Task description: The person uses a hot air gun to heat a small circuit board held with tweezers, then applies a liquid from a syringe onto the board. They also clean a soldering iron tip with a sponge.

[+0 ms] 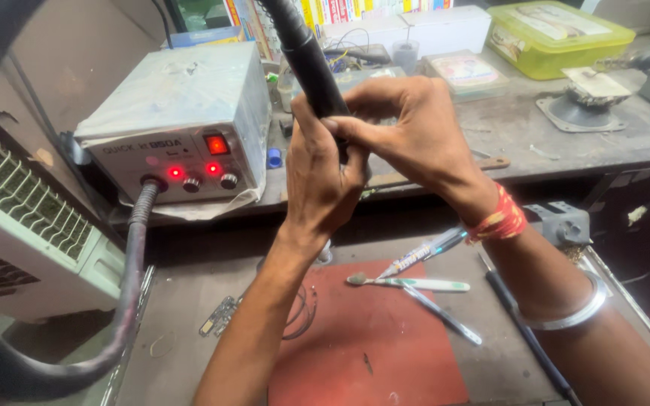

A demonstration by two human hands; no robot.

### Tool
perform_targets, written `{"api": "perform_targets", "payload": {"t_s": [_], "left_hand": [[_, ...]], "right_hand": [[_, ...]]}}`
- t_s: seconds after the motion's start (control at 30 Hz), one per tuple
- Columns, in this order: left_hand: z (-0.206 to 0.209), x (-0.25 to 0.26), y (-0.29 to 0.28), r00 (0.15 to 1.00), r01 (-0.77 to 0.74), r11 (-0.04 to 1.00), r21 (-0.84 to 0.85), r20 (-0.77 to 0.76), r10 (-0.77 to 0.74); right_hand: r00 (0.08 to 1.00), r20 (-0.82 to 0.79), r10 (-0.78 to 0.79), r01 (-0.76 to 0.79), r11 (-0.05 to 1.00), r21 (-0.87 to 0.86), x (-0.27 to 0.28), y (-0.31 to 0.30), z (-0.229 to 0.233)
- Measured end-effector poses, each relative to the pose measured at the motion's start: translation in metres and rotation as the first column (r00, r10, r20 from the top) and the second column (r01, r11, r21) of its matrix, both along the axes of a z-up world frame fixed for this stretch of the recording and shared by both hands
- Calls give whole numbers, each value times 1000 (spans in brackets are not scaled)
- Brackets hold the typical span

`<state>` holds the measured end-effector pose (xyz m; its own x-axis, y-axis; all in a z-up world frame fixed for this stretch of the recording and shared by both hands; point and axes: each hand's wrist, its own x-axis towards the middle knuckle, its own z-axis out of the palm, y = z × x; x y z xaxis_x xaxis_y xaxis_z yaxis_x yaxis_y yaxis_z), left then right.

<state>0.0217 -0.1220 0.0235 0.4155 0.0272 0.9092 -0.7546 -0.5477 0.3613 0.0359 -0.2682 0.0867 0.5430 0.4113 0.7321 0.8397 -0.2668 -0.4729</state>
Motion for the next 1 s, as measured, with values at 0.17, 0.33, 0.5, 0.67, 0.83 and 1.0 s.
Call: {"api": "perform_targets", "payload": {"t_s": [0.17,0.33,0.5,0.67,0.83,1.0], "left_hand": [[0,3,-2,999,38,999,-37,-21,-39],[6,4,-2,999,20,1000,-1,-45,-20],[10,0,-2,999,44,999,12,-16,-44],[19,-7,2,988,101,994,-31,-112,-104],[17,-7,4,952,178,979,-103,-233,-198],[8,0,5,986,93,996,12,-137,-91]], "right_hand": [[998,-25,-57,55,997,-50,0,0,4],[998,20,-54,56,992,-113,2,-3,10],[997,-59,57,-66,982,-176,0,-16,17],[994,-75,76,-86,985,-149,-14,-27,18],[992,-49,-116,108,984,-145,-33,-44,6],[881,-342,-327,266,940,-213,-49,-66,-14]]}}
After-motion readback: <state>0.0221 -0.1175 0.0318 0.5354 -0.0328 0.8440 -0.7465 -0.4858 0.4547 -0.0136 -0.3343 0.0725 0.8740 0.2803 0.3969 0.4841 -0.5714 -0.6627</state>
